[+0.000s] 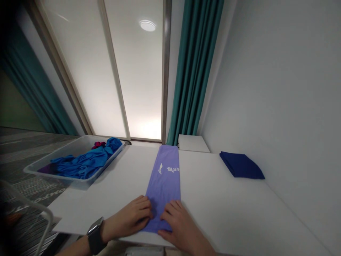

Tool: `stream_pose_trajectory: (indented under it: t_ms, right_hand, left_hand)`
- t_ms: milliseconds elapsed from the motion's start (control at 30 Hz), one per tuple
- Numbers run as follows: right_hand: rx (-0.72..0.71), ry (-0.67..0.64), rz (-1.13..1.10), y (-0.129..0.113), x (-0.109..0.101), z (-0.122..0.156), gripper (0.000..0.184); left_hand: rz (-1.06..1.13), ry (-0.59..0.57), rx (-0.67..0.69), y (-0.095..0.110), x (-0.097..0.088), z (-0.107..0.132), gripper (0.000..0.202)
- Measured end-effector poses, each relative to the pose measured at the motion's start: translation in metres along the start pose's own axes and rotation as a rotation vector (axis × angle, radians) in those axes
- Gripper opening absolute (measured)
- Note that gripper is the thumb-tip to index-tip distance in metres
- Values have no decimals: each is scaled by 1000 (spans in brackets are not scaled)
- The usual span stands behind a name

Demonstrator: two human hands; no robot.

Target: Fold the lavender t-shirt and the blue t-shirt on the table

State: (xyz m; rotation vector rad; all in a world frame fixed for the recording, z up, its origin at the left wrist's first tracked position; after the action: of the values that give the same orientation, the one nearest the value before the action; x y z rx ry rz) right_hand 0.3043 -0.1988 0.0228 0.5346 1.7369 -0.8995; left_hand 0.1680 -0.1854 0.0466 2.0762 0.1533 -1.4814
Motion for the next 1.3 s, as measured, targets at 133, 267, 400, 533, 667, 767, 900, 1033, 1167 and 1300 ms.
stream_pose_trajectory:
  t_ms: [133,267,400,533,667,767,900,1033,1167,1300]
  right_hand:
    - [-50,-41,12,-3,-4,3,26]
    - [-96,-27,94,-6,-3,2,16]
    - [-146,25,234,-11,4,-3,5]
    - [-79,71,204,-9,1,-8,5]
    - [2,67,91,-5,-8,-12,10]
    - [15,39,24,-3,-13,-15,10]
    - [49,-30,-92,4,-18,-19,9]
    - [92,-53,-204,9,-23,-21,8]
    - [112,-35,-256,9,-30,-18,29]
    - [127,-37,-199,13,-28,-9,53]
  left_hand:
    - [88,6,-36,-2,-4,7,7]
    - [137,-4,-65,-2,-7,8,13]
    - [161,8,-68,-1,-9,7,22]
    - [166,29,-125,-1,-6,6,39]
    - [221,100,-200,-5,-4,7,43]
    - [256,120,-180,-8,-3,6,37]
    - [289,129,-153,-13,-6,2,14]
    - [369,143,-226,-24,-11,-1,10]
    - [463,142,-353,-39,-11,-5,13]
    - [528,140,-435,-52,-7,-7,15]
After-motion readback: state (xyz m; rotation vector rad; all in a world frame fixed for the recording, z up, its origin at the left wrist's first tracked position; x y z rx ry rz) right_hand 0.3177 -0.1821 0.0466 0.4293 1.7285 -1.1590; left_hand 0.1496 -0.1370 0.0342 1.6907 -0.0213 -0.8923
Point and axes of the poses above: each hand's wrist, its own z-axis away from the middle knuckle, its own x-axis out of the palm, y = z × x, the point moved 7 cm from there along -z, towards the middle knuckle, and after that the axes turned 3 degrees about z, right-handed, at the moved point
